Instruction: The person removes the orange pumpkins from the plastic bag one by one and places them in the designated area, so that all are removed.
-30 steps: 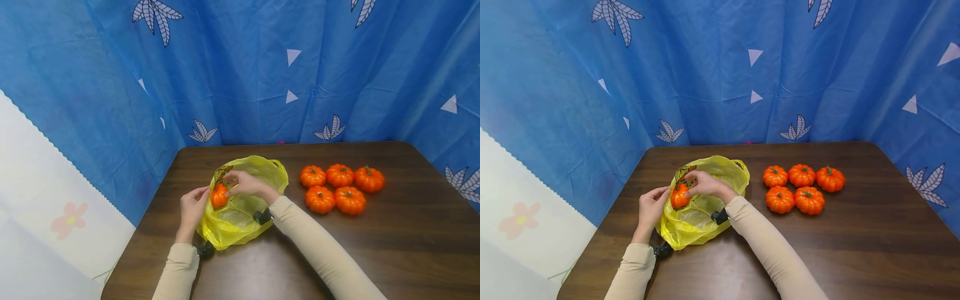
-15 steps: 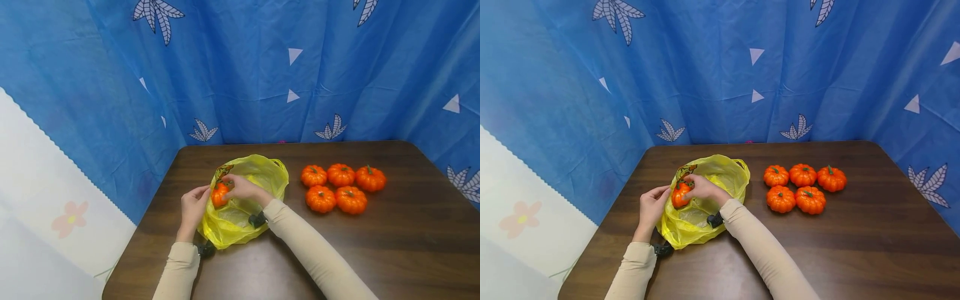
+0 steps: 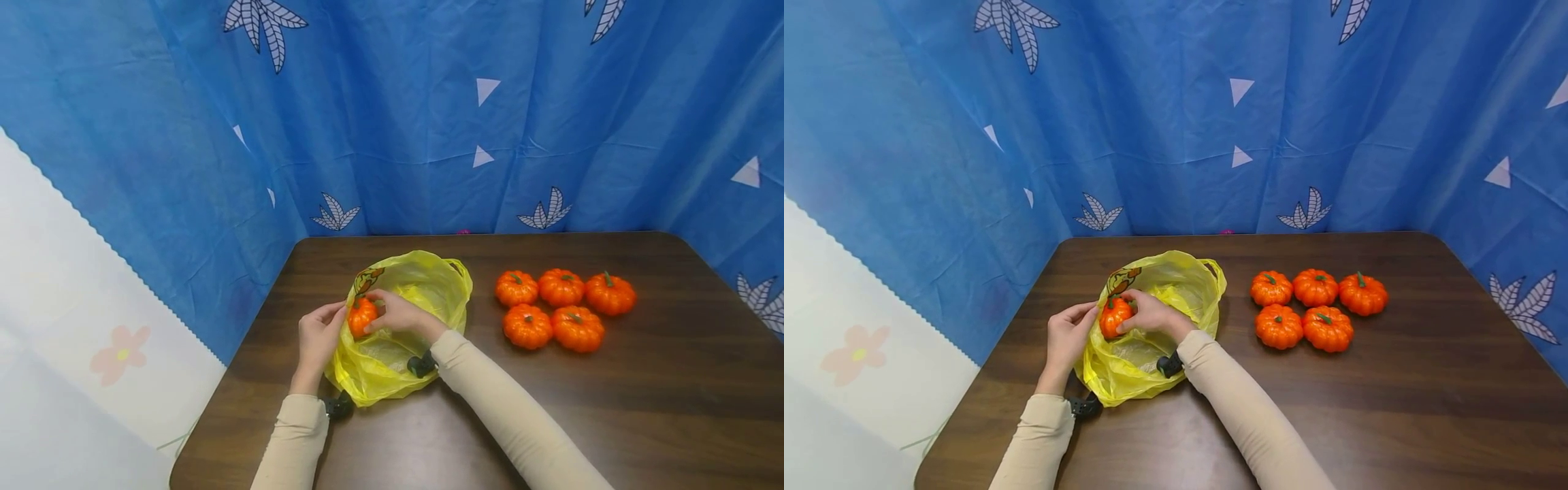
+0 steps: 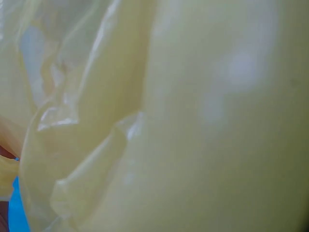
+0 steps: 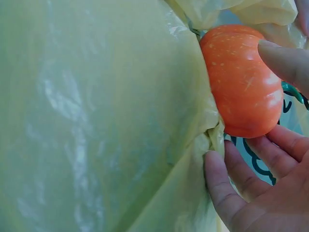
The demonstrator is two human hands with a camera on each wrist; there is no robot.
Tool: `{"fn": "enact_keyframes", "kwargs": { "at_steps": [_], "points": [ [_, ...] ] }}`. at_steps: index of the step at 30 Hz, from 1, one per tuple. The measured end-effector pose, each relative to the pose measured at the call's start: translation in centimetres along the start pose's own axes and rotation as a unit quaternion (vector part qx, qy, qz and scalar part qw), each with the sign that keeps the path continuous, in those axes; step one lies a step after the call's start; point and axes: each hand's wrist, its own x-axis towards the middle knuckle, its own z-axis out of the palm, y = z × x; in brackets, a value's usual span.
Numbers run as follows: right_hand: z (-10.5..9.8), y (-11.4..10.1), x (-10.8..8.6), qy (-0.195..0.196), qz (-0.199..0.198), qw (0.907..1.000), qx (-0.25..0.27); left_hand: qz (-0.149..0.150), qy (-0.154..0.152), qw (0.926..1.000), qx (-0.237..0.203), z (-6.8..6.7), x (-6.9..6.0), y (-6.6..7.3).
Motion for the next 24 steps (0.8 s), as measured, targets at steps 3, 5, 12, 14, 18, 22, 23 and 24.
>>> {"fn": "enact_keyframes", "kwargs": {
  "at_steps": [3,5,12,14,18,22,23,24],
  "points": [
    [0.07,0.0,-0.18,-0.003,0.008,0.9999,0.006,0.001,0.001,1.0,0.002,0.05,0.0,0.04],
    [0.13,0.01,-0.25,-0.007,0.011,0.9997,0.018,0.003,0.002,1.0,0.004,0.06,-0.01,0.08],
    [0.45,0.36,-0.03,-0.011,0.009,0.9993,0.034,0.004,0.005,0.9999,0.009,0.02,-0.1,0.25],
    [0.54,0.4,0.02,-0.007,0.008,0.9994,0.031,0.004,0.006,0.9999,0.01,0.0,-0.12,0.28],
    [0.69,0.45,0.03,0.0,0.009,0.9998,0.019,0.008,0.006,0.9999,0.012,-0.01,-0.1,0.25],
    [0.76,0.52,-0.01,0.002,0.006,1.0,0.004,0.008,0.004,0.9998,0.017,0.02,-0.11,0.17],
    [0.78,0.55,-0.01,0.003,0.005,1.0,0.0,0.007,0.004,0.9998,0.017,0.02,-0.12,0.13],
    [0.79,0.57,-0.03,0.002,0.005,1.0,-0.001,0.007,0.004,0.9998,0.018,0.04,-0.13,0.12]
  ]
}}
